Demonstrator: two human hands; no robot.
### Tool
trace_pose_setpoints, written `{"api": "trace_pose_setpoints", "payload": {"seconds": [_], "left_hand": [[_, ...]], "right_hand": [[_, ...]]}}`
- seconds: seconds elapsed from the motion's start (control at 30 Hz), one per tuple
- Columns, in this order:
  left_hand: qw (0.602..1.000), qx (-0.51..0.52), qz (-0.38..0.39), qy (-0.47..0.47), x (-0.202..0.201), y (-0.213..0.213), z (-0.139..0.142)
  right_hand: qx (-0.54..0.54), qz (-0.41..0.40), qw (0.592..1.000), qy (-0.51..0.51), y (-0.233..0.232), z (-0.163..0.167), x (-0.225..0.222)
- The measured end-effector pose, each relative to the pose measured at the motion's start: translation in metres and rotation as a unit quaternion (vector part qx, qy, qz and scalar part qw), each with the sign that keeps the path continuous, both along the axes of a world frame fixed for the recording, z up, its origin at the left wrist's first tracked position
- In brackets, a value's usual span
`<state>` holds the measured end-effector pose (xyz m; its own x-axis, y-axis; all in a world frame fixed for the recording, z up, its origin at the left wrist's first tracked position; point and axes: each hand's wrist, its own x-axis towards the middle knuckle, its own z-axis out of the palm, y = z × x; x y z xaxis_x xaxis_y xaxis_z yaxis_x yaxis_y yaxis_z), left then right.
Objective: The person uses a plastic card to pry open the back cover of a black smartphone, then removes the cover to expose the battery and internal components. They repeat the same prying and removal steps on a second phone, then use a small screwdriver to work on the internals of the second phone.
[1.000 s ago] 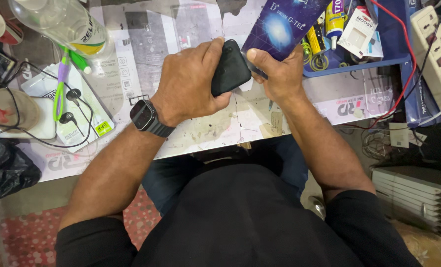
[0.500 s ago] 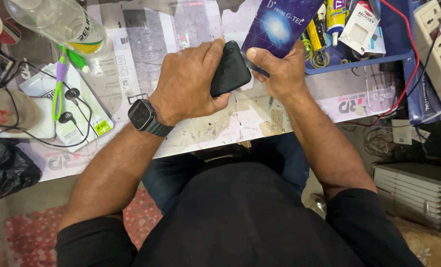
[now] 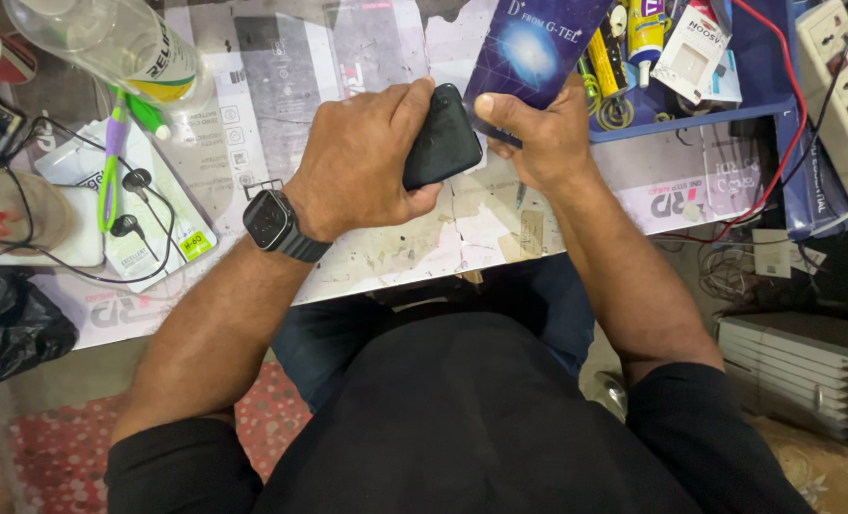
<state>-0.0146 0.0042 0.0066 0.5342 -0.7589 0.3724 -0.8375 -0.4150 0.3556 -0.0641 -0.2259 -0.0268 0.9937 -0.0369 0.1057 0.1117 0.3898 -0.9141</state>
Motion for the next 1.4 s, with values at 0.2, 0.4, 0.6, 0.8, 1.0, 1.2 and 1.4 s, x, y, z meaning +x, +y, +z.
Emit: {"api": "trace_pose_setpoints", "payload": {"seconds": [0.2, 0.4, 0.6, 0.8, 1.0, 1.2, 1.4], "left_hand": [[1.0, -0.013, 0.0, -0.006, 0.0, 0.001, 0.001], [1.0, -0.024, 0.001, 0.005, 0.0, 0.0, 0.002], [0.999, -0.028, 0.007, 0.018, -0.001, 0.0, 0.001], [0.999, -0.033, 0.01, 0.02, 0.0, -0.002, 0.0], [0.999, -0.032, 0.019, 0.031, 0.0, -0.002, -0.002], [0.999, -0.035, 0.021, 0.035, 0.0, -0.003, -0.003], [0.998, -0.033, 0.022, 0.038, 0.001, -0.003, -0.006]], "right_hand": [[-0.006, -0.014, 1.0, -0.008, 0.004, 0.0, -0.002], [0.014, -0.058, 0.998, 0.035, 0.011, 0.004, -0.003], [0.015, -0.073, 0.997, 0.026, 0.016, 0.004, -0.004], [0.01, -0.084, 0.996, 0.033, 0.017, 0.002, -0.004], [0.006, -0.097, 0.994, 0.04, 0.02, 0.002, -0.004], [0.007, -0.126, 0.992, 0.028, 0.024, 0.002, -0.004], [0.002, -0.133, 0.991, 0.031, 0.024, -0.002, -0.003]]}}
